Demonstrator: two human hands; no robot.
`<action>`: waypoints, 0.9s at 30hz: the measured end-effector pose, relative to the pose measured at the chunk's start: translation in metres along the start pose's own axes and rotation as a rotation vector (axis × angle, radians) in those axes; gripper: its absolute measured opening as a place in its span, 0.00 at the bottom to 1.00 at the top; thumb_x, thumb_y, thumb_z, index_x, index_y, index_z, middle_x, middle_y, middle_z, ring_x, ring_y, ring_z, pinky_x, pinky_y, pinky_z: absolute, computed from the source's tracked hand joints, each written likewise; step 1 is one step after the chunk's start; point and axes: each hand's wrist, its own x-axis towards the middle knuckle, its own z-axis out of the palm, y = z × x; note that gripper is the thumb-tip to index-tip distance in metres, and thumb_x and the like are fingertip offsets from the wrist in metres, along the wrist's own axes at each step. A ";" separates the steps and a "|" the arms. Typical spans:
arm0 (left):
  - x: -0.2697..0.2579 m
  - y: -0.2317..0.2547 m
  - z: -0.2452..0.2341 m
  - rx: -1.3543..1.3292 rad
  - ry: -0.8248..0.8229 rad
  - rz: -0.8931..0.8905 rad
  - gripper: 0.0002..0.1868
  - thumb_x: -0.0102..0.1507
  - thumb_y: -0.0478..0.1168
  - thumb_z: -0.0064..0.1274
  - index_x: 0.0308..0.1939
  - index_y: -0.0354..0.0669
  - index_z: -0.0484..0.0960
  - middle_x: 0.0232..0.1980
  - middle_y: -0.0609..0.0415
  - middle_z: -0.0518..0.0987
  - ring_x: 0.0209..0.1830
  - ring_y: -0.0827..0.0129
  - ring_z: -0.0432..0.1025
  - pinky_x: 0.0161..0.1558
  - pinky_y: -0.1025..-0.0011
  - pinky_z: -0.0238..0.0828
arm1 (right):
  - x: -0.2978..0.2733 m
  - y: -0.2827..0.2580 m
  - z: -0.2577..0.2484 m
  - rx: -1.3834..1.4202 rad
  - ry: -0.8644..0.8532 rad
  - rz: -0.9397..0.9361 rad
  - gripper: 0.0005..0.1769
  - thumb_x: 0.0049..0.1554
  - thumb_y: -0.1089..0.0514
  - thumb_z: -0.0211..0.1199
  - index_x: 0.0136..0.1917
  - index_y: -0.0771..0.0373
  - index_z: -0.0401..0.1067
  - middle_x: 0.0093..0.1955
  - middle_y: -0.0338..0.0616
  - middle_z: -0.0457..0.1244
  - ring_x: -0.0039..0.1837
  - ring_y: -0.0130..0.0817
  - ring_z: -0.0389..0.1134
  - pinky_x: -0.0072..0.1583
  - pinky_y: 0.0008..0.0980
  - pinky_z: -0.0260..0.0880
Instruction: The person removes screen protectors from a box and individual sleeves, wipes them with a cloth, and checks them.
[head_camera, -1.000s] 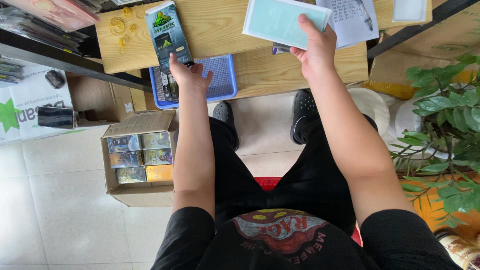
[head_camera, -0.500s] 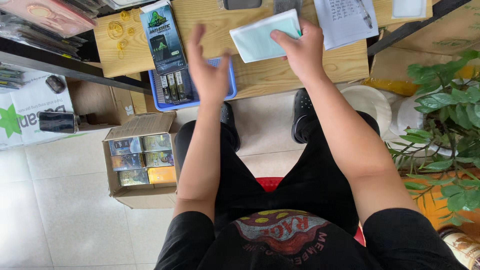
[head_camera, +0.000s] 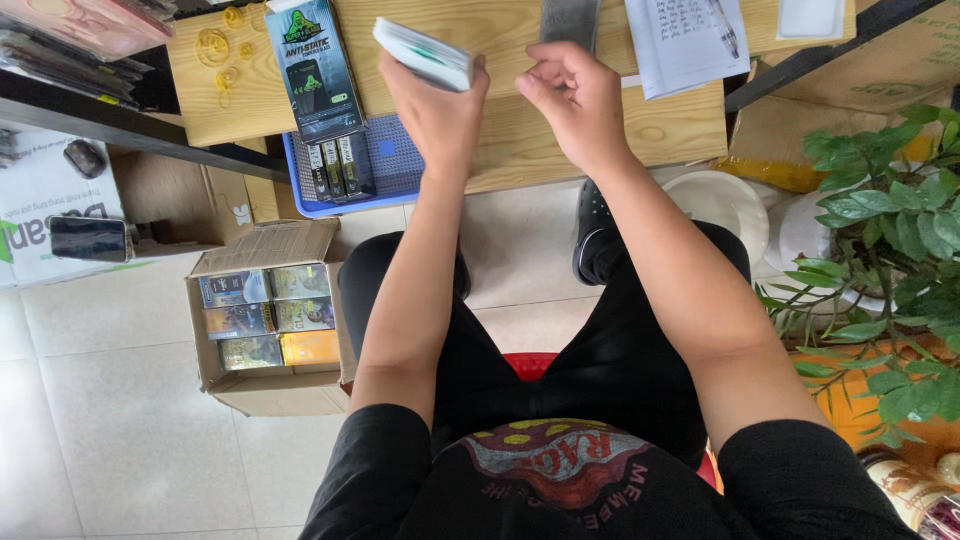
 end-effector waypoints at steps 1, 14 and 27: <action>0.005 -0.002 -0.001 -0.001 -0.005 0.004 0.45 0.46 0.49 0.75 0.58 0.37 0.65 0.49 0.44 0.73 0.50 0.49 0.73 0.51 0.60 0.70 | 0.001 0.001 -0.001 0.000 0.006 0.000 0.14 0.63 0.61 0.69 0.59 0.66 0.73 0.46 0.45 0.71 0.49 0.30 0.72 0.54 0.28 0.73; 0.016 -0.041 0.017 -0.055 -0.013 -0.160 0.51 0.45 0.42 0.72 0.66 0.36 0.60 0.59 0.41 0.74 0.59 0.49 0.70 0.60 0.58 0.68 | -0.001 0.011 0.000 -0.239 -0.121 0.027 0.10 0.62 0.53 0.66 0.53 0.60 0.79 0.45 0.40 0.72 0.44 0.29 0.71 0.50 0.28 0.71; 0.004 -0.003 0.006 0.070 -0.058 -0.243 0.42 0.43 0.49 0.74 0.54 0.41 0.65 0.50 0.44 0.78 0.50 0.50 0.74 0.49 0.58 0.71 | -0.006 0.007 0.000 -0.309 -0.214 0.065 0.10 0.62 0.54 0.66 0.52 0.60 0.79 0.46 0.39 0.73 0.45 0.31 0.72 0.50 0.30 0.72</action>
